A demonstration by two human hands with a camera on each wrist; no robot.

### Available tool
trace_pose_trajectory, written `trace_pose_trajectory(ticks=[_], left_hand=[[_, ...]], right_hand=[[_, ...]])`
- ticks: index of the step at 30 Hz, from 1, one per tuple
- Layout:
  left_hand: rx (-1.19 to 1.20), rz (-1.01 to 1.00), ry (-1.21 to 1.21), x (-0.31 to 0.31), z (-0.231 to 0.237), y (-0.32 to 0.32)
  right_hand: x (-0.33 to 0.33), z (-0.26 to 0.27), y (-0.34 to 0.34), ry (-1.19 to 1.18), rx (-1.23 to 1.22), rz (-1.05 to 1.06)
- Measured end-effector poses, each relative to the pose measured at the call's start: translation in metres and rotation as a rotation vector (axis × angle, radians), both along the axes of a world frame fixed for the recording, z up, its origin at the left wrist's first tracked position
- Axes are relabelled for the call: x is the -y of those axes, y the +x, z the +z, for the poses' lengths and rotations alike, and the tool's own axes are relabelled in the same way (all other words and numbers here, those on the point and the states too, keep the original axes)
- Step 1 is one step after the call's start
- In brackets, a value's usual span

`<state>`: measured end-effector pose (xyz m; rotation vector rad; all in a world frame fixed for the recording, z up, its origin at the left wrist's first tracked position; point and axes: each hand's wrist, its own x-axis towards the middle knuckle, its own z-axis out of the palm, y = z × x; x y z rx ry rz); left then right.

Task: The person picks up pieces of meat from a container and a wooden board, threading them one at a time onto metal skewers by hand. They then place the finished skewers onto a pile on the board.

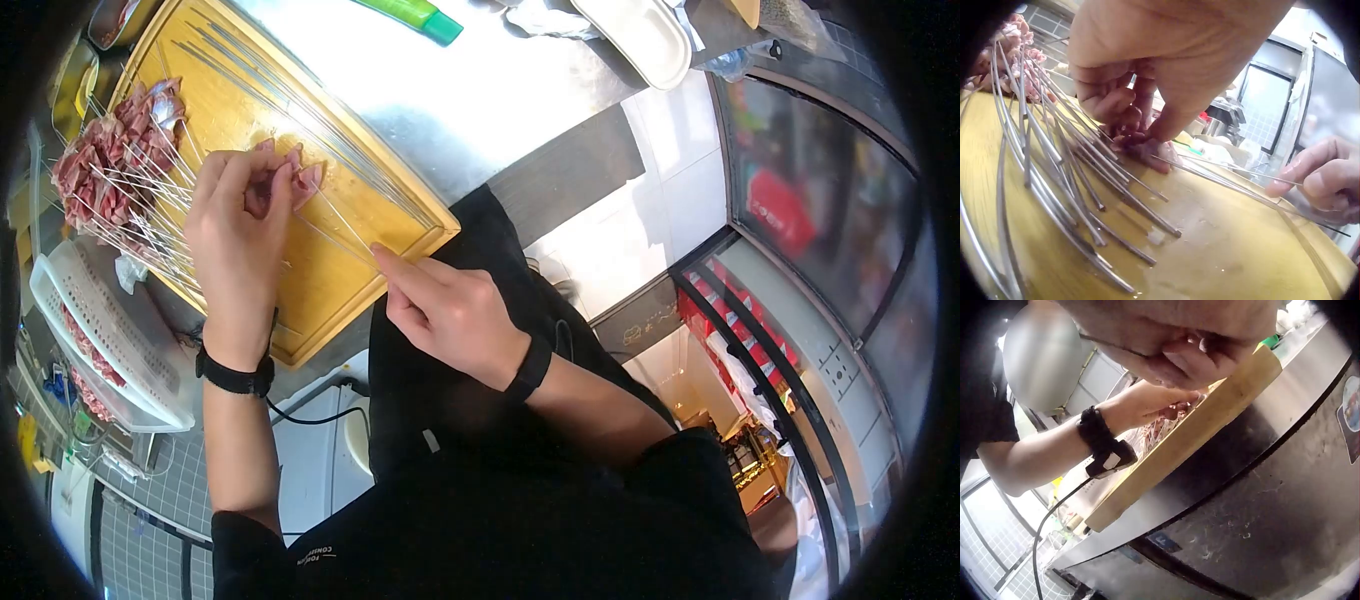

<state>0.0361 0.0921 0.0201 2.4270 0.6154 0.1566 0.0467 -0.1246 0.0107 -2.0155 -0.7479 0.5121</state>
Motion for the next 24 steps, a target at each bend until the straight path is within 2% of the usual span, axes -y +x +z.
trace_pose_trajectory(ticks=[13, 24], left_hand=[[-0.005, -0.062, 0.056, -0.001, -0.006, 0.0], [-0.011, -0.023, -0.003, -0.001, -0.003, 0.002]], right_hand=[[-0.009, 0.02, 0.015, -0.13, -0.028, 0.065], [-0.012, 0.038, 0.025, -0.232, -0.017, 0.135]])
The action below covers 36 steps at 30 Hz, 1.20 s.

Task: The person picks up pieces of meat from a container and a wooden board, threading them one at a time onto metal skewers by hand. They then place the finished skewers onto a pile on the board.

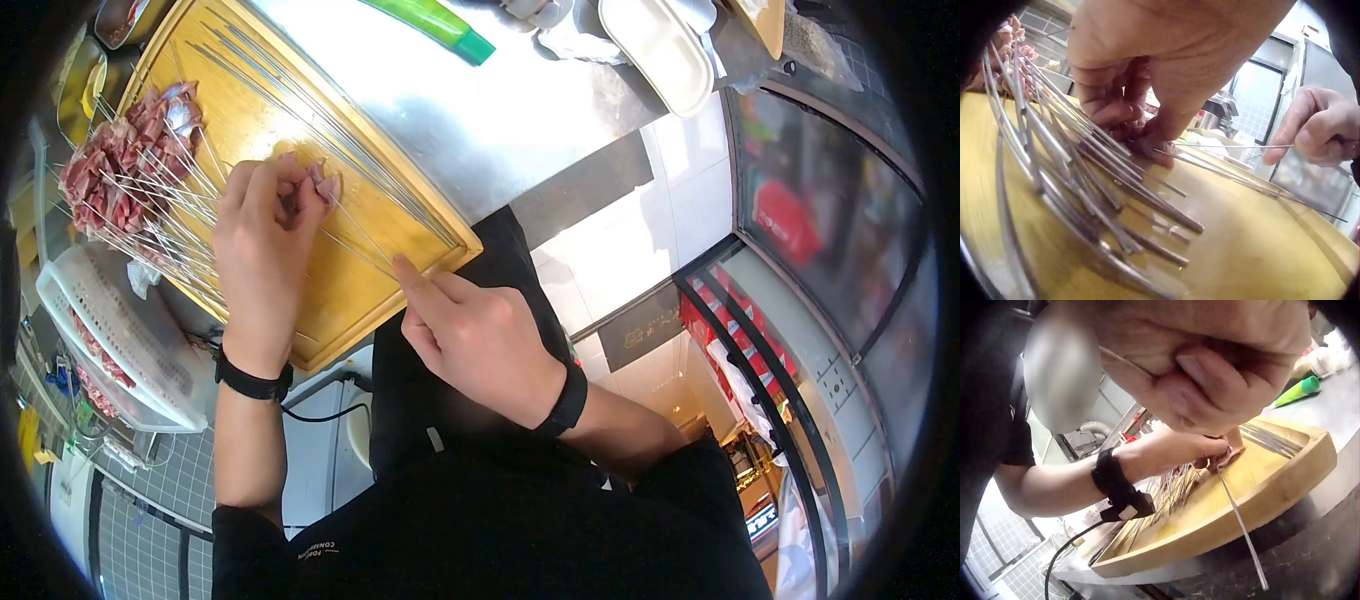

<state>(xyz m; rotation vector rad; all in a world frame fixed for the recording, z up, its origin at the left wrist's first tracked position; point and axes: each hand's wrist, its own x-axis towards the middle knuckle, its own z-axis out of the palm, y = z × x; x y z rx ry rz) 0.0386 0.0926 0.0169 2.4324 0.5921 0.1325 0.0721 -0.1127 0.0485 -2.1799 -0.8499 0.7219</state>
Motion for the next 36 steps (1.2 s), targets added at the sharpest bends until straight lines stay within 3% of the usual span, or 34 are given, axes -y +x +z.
trace_pose_trajectory(ticks=[7, 11, 14, 18, 21, 36], left_hand=[[0.064, -0.06, 0.04, -0.002, -0.007, -0.005], [0.072, -0.075, 0.044, -0.002, -0.005, -0.007], [-0.006, -0.043, -0.068, -0.007, 0.009, -0.008], [-0.039, 0.145, -0.084, -0.02, 0.029, 0.001], [-0.07, 0.028, -0.057, -0.024, 0.024, 0.007], [-0.102, 0.055, -0.039, -0.023, 0.013, 0.006]], right_hand=[[-0.009, 0.005, 0.008, -0.022, -0.014, 0.051], [-0.01, -0.018, 0.006, 0.025, 0.024, 0.053], [-0.009, -0.028, 0.007, 0.112, 0.032, 0.004], [-0.002, -0.031, 0.007, 0.111, -0.001, 0.065], [-0.004, -0.034, 0.009, 0.138, 0.028, 0.083], [-0.006, -0.016, 0.034, 0.064, 0.004, 0.245]])
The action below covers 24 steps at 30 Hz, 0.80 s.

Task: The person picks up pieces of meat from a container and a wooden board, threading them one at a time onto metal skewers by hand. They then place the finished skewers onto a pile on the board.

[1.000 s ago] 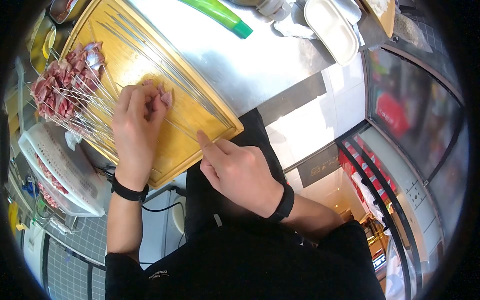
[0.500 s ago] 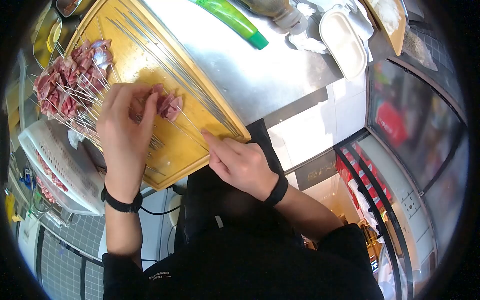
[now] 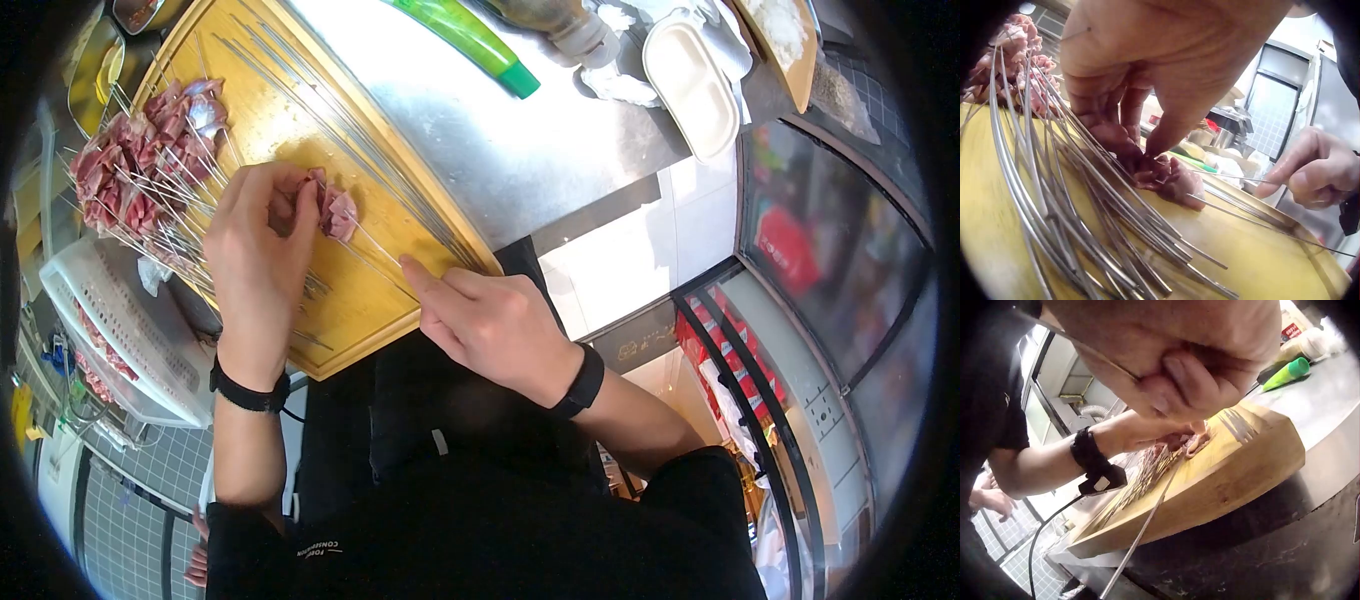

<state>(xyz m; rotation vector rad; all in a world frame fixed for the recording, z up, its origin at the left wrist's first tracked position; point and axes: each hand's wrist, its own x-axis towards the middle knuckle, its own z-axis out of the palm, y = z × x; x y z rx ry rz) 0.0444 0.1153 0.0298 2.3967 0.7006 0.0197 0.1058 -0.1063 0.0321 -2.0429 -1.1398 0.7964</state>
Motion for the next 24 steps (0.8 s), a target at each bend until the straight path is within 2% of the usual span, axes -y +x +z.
trace_pose_trajectory(ticks=[5, 7, 17, 20, 22, 24], left_hand=[[0.034, 0.011, 0.017, -0.002, -0.008, -0.001], [0.048, 0.002, 0.046, -0.002, -0.009, -0.003], [0.105, -0.034, 0.021, 0.003, -0.014, -0.01], [0.121, -0.041, 0.021, 0.003, -0.013, -0.011], [0.135, -0.044, 0.032, 0.004, -0.014, -0.011], [0.136, -0.051, 0.016, 0.004, -0.015, -0.013]], right_hand=[[-0.003, 0.001, 0.007, -0.042, 0.02, 0.052], [-0.005, -0.002, 0.005, 0.008, 0.02, -0.02], [-0.008, -0.006, 0.017, -0.001, 0.04, 0.025], [-0.018, -0.009, 0.022, -0.039, 0.063, 0.106], [-0.028, -0.016, 0.017, 0.045, 0.099, -0.002], [-0.039, -0.022, 0.012, 0.058, 0.106, -0.023]])
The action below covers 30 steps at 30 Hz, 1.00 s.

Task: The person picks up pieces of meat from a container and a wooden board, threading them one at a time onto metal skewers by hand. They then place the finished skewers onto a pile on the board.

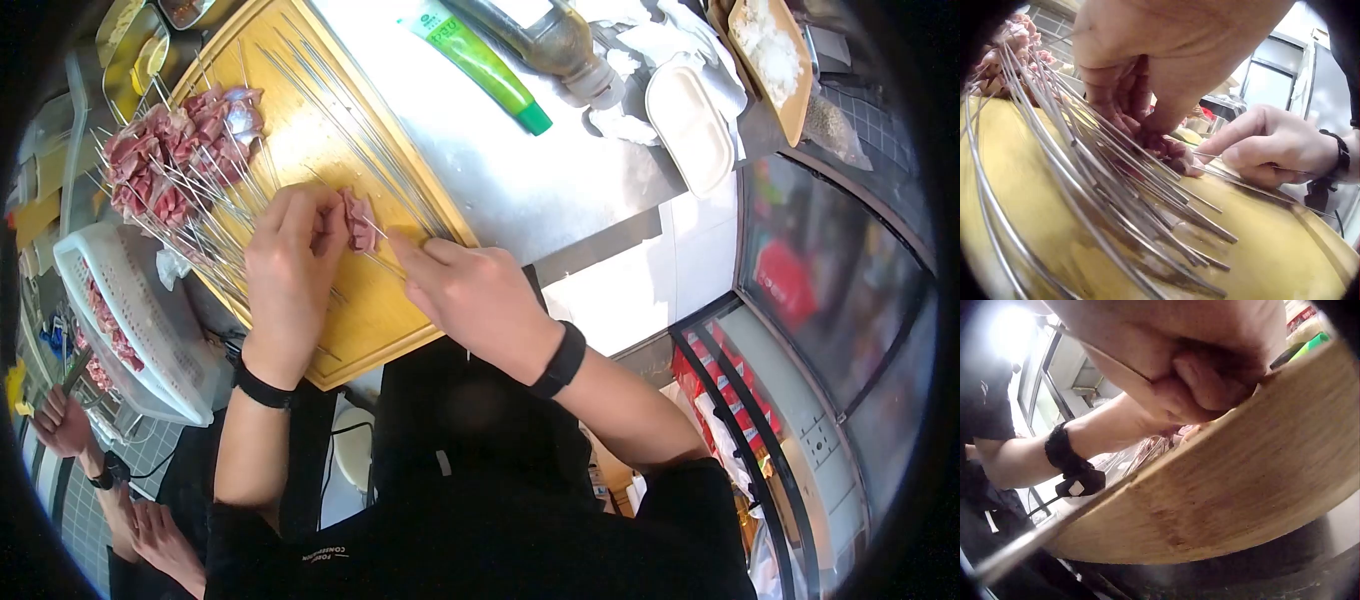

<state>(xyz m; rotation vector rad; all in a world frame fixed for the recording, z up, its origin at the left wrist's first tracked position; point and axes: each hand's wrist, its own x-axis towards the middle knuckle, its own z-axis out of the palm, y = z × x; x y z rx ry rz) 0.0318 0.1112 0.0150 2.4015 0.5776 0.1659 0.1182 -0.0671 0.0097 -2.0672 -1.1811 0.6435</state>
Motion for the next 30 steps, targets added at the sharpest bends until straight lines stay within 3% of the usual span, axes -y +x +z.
trace_pose_trajectory(ticks=[4, 7, 9, 10, 12, 14, 16, 17, 19, 22, 23, 24, 26, 30], left_hand=[[0.064, 0.012, -0.003, 0.001, 0.007, -0.005], [0.149, 0.194, -0.15, 0.013, 0.026, -0.014], [0.196, 0.41, -0.436, 0.025, 0.031, -0.03], [0.217, 0.421, -0.431, 0.033, 0.032, -0.037], [0.432, 0.612, -0.843, 0.051, 0.031, -0.047], [0.447, 0.631, -0.913, 0.061, 0.031, -0.05], [0.577, 0.681, -1.281, 0.062, 0.029, -0.047], [0.6, 0.684, -1.251, 0.054, 0.032, -0.048], [0.739, 0.49, -1.742, 0.043, 0.036, -0.047], [0.713, 0.443, -1.737, 0.029, 0.04, -0.057], [0.721, 0.523, -1.648, 0.026, 0.039, -0.057], [0.73, 0.515, -1.642, 0.021, 0.039, -0.059], [0.732, 0.693, -1.534, 0.009, 0.04, -0.064], [0.75, 0.88, -1.421, -0.014, 0.053, -0.068]], right_hand=[[-0.014, -0.008, -0.002, 0.096, -0.065, -0.073], [-0.013, 0.008, -0.006, 0.14, -0.137, -0.142], [-0.005, 0.02, -0.012, 0.121, -0.203, -0.191], [-0.001, 0.026, -0.016, 0.128, -0.188, -0.174], [0.006, 0.038, -0.023, 0.159, -0.188, -0.192], [0.012, 0.057, -0.026, 0.179, -0.174, -0.145], [0.013, 0.07, -0.033, 0.206, -0.272, -0.138], [0.012, 0.073, -0.037, 0.232, -0.272, -0.115], [0.011, 0.078, -0.041, 0.271, -0.366, -0.11], [0.002, 0.07, -0.048, 0.237, -0.455, -0.219], [-0.002, 0.071, -0.047, 0.134, -0.52, -0.256], [-0.007, 0.068, -0.049, 0.143, -0.513, -0.251], [-0.016, 0.053, -0.055, 0.12, -0.577, -0.289], [-0.044, 0.055, -0.068, 0.2, -0.57, -0.101]])
